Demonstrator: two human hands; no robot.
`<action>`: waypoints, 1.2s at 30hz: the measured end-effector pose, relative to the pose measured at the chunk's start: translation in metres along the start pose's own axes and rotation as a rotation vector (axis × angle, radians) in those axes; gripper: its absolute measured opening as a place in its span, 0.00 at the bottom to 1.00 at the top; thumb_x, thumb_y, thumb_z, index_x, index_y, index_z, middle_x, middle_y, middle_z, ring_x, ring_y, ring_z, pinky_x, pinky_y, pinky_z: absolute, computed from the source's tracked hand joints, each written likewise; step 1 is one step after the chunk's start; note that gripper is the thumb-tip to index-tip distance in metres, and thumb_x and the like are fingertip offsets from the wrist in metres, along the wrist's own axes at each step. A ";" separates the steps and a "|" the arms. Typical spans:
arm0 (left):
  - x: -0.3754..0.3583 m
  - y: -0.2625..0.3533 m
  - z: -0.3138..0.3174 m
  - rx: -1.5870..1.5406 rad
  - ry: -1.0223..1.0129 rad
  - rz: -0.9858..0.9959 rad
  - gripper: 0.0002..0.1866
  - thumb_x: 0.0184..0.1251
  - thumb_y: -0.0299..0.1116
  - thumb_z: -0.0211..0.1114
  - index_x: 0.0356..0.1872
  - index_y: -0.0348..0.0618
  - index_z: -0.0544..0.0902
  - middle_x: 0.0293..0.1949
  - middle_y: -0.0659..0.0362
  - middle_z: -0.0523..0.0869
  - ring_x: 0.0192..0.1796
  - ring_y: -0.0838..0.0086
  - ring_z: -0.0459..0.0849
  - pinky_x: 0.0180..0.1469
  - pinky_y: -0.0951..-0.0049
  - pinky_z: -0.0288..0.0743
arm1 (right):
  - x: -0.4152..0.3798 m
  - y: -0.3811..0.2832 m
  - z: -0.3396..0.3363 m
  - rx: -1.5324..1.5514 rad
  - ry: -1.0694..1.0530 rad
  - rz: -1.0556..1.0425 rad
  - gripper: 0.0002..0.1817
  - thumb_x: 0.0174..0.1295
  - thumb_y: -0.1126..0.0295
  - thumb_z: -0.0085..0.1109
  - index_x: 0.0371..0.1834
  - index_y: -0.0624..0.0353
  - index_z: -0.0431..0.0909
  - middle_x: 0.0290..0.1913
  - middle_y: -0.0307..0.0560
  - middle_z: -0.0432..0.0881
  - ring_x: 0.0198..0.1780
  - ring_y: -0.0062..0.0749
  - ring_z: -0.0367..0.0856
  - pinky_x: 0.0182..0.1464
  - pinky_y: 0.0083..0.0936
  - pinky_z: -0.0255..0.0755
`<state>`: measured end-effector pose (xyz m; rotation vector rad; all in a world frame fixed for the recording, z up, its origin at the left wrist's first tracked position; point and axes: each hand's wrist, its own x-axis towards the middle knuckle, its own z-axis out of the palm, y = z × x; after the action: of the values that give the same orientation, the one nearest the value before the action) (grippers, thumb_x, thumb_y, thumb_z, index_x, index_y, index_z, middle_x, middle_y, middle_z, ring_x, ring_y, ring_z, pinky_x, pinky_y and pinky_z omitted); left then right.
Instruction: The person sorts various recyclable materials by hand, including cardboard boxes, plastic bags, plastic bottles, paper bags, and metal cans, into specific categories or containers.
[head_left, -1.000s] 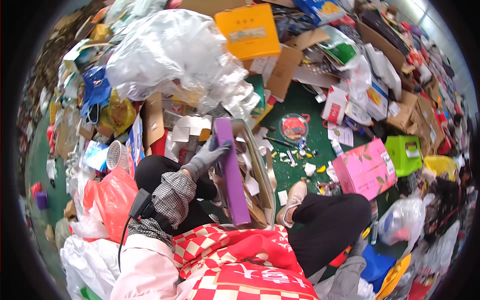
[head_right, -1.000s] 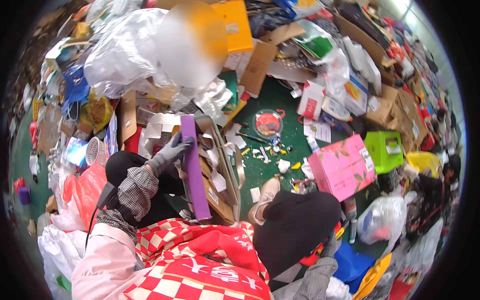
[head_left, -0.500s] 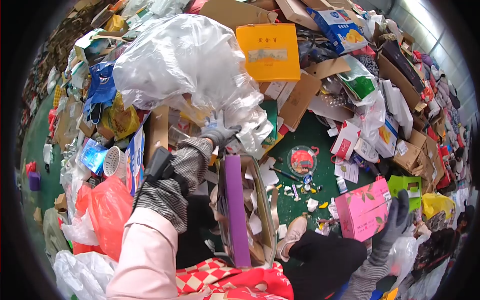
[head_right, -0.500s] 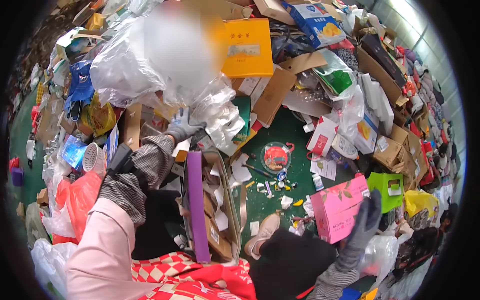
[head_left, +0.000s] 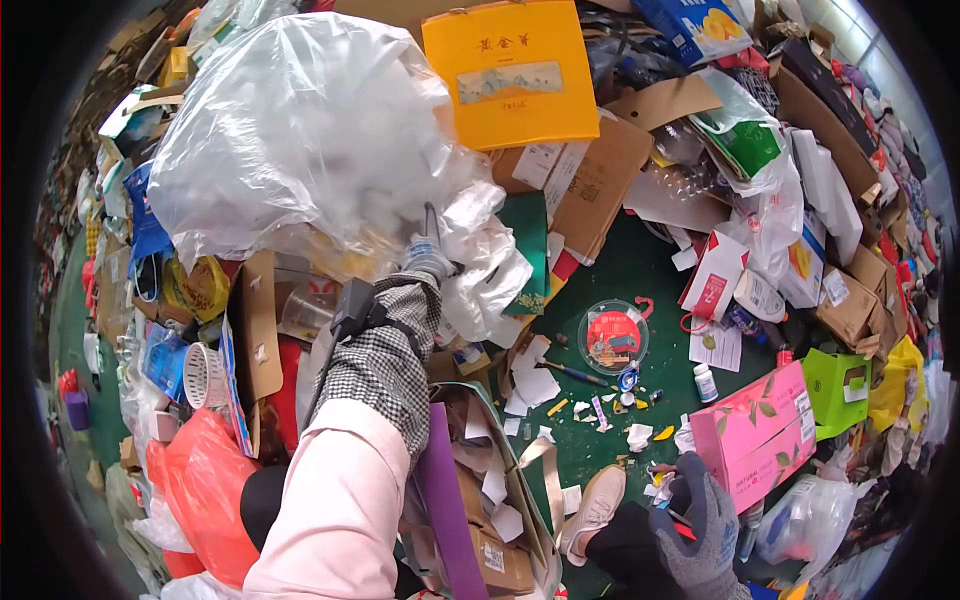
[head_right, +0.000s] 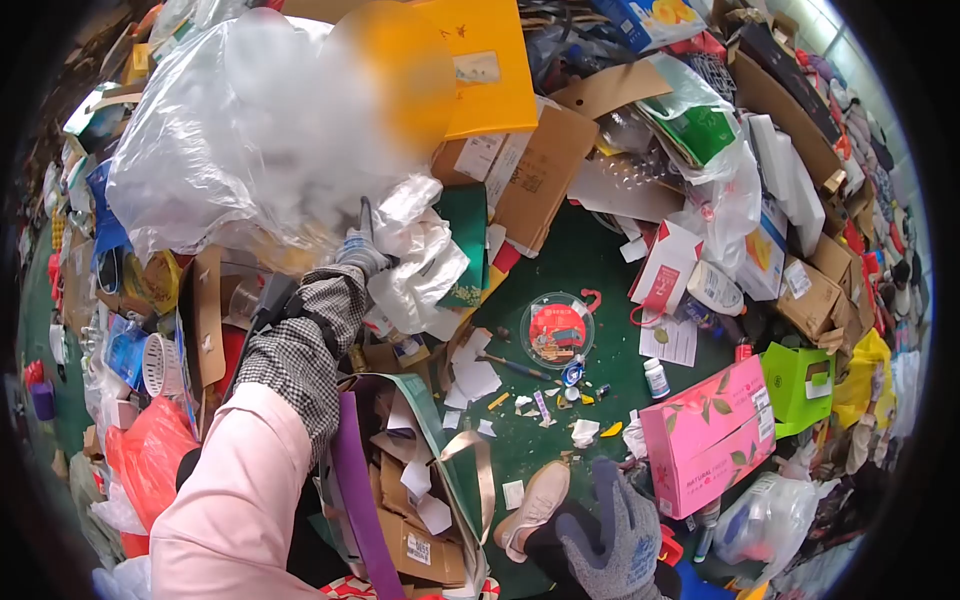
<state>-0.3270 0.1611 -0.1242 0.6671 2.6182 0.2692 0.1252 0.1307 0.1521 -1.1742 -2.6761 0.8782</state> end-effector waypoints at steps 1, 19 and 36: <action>0.006 -0.006 0.000 -0.075 -0.050 -0.033 0.58 0.41 0.50 0.73 0.71 0.63 0.42 0.63 0.45 0.67 0.59 0.55 0.74 0.57 0.58 0.69 | 0.001 -0.003 -0.002 -0.009 -0.024 -0.013 0.33 0.47 0.71 0.64 0.60 0.66 0.65 0.48 0.57 0.77 0.42 0.44 0.78 0.44 0.35 0.71; -0.136 0.022 -0.357 -1.045 0.337 0.561 0.18 0.54 0.24 0.62 0.49 0.46 0.79 0.28 0.66 0.80 0.18 0.85 0.71 0.18 0.85 0.66 | -0.014 -0.001 0.025 0.097 0.186 -0.277 0.34 0.50 0.66 0.64 0.62 0.60 0.64 0.48 0.55 0.75 0.42 0.43 0.78 0.44 0.33 0.72; -0.409 0.056 -0.228 -0.598 0.231 1.333 0.38 0.54 0.36 0.68 0.66 0.42 0.60 0.54 0.46 0.73 0.55 0.59 0.74 0.58 0.66 0.67 | 0.013 -0.054 0.080 1.363 0.573 -0.174 0.18 0.59 0.74 0.55 0.53 0.62 0.69 0.50 0.51 0.76 0.48 0.42 0.79 0.47 0.37 0.79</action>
<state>-0.0801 -0.0107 0.2387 2.0602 1.6497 1.4555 0.0571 0.0730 0.1130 -0.6240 -1.1604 1.5589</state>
